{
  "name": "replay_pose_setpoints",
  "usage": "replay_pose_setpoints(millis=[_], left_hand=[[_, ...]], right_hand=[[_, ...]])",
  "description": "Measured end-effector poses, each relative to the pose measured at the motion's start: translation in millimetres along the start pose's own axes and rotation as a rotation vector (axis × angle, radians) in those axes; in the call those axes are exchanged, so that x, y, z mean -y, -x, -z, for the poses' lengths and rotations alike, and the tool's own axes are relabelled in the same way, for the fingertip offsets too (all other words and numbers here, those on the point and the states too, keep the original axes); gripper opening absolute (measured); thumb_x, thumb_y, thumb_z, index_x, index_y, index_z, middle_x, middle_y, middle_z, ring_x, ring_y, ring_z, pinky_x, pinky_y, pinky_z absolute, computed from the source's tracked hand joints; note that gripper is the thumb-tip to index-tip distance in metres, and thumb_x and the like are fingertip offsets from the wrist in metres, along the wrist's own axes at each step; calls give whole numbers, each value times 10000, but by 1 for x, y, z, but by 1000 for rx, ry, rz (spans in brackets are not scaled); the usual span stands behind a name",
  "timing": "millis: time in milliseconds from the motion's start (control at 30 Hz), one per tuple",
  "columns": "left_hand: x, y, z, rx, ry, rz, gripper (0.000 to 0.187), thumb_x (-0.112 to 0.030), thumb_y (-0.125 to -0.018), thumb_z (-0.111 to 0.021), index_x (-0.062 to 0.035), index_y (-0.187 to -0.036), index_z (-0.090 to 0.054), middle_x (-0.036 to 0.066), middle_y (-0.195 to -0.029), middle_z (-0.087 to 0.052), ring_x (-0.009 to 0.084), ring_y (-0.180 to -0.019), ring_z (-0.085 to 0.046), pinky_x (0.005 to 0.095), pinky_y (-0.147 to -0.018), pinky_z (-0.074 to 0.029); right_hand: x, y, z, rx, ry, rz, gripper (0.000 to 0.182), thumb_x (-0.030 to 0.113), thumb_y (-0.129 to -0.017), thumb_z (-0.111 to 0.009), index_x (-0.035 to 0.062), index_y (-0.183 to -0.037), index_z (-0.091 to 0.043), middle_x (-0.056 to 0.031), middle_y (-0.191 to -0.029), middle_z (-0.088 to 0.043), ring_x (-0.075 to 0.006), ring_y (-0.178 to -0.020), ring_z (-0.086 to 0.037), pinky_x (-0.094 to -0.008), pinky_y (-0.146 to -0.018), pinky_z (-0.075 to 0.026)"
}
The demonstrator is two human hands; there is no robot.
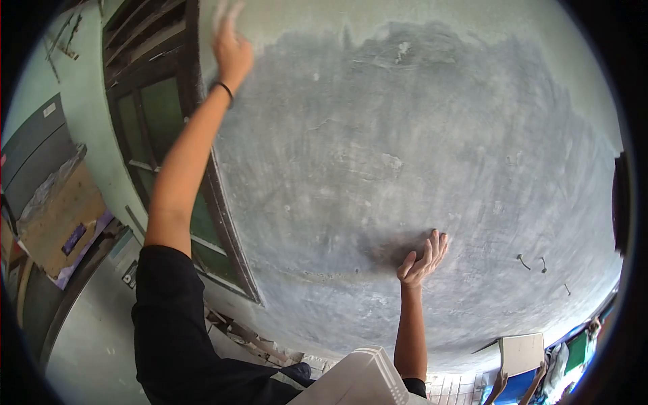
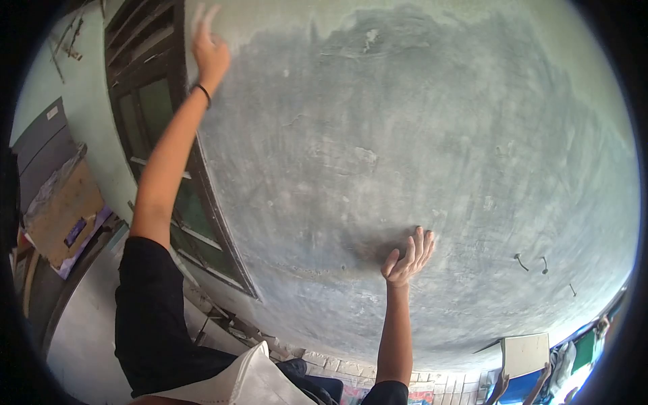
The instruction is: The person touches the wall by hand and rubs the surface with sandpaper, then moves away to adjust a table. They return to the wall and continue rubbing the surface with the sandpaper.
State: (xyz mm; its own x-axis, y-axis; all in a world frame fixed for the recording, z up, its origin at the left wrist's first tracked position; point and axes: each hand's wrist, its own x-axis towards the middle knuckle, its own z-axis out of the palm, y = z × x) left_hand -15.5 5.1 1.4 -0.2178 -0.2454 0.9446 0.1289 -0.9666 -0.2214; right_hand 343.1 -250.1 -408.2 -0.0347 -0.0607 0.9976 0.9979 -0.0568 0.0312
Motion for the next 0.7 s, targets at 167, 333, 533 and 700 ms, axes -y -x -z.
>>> replay_pose_setpoints(millis=[167,333,533,700], left_hand=[[45,-42,2,-155,-554,2,634,195,-807,-416,-31,-1391,-516,203,-1534,-425,384,-1448,-365,454,-1222,-268],[31,-15,4,-110,-528,84,599,171,-866,-400,-35,-1423,-476,219,-1542,-408,387,-1454,-363,444,-1219,-273],[26,1,-9,-40,-404,-67,455,40,-928,-449,-59,-1364,-536,202,-1455,-501,370,-1357,-455,444,-1122,-342],[41,-35,-12,-65,-549,-61,605,156,-888,-400,-52,-1451,-473,235,-1551,-410,398,-1449,-374,435,-1213,-287]], right_hand=[[-2,-2,-2,-8,1,5,506,244,-1011,-401,70,-1485,-383,-189,-1504,-499,-403,-1474,-362,-552,-1225,-233],[0,3,-2,-9,18,-14,504,245,-1011,-396,76,-1486,-383,-188,-1504,-499,-393,-1480,-356,-541,-1229,-232],[7,-2,-5,-47,4,-24,515,229,-992,-402,68,-1480,-398,-194,-1496,-500,-411,-1472,-363,-554,-1230,-219],[3,-5,-8,-30,29,-20,533,224,-981,-418,67,-1490,-394,-190,-1505,-490,-411,-1472,-361,-558,-1232,-214]])
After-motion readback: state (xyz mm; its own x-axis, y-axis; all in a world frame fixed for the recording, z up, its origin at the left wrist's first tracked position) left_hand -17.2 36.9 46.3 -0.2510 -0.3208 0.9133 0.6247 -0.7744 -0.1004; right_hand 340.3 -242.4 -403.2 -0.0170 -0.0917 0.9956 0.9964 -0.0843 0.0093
